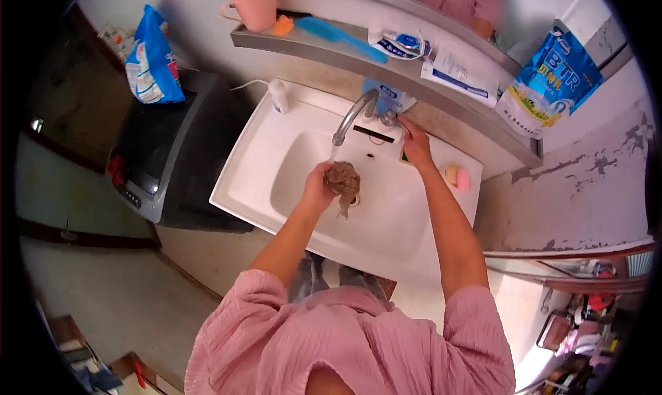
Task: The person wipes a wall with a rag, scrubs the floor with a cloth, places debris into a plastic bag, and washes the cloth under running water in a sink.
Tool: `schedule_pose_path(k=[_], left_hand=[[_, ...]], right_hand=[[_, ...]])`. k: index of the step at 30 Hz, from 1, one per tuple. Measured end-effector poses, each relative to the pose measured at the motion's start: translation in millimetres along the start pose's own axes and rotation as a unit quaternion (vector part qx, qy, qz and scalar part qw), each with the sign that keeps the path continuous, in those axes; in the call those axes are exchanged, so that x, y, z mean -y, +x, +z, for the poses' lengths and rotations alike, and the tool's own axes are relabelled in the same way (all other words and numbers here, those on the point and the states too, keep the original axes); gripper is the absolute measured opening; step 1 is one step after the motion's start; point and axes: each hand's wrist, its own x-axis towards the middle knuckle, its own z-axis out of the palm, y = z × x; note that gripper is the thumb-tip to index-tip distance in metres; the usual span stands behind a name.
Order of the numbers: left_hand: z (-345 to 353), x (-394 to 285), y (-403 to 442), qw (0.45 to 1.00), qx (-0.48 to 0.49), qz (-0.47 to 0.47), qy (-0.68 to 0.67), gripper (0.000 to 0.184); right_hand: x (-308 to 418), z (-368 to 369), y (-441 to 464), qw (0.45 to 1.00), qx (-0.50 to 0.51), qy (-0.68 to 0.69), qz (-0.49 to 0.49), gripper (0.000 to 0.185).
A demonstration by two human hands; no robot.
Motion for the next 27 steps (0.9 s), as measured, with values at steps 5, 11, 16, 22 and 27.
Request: schedule_pose_path(k=[5,11,16,22,27], left_hand=[[4,-19,15,0.995,-0.025,-0.007,0.094,0.025],[-29,4,39,0.887,-0.012,0.083,0.454,0.017],[-64,-24,42,0.793,-0.104,0.193,0.569,0.012],[-89,-27,26,0.880,0.012,0.164,0.446,0.027],[-67,-33,14,0.702,0.004,0.157,0.695,0.028]], right_hand=[[27,29,-52,0.960,-0.258,-0.006,0.112,0.029],[90,108,-134,0.734,0.147,0.505,0.430,0.032],[83,155,-125,0.815,0.006,0.464,0.346,0.020],[65,177,-114,0.890,0.093,0.390,0.218,0.011],[90,134,-105,0.920,0.130,0.322,0.181,0.016]])
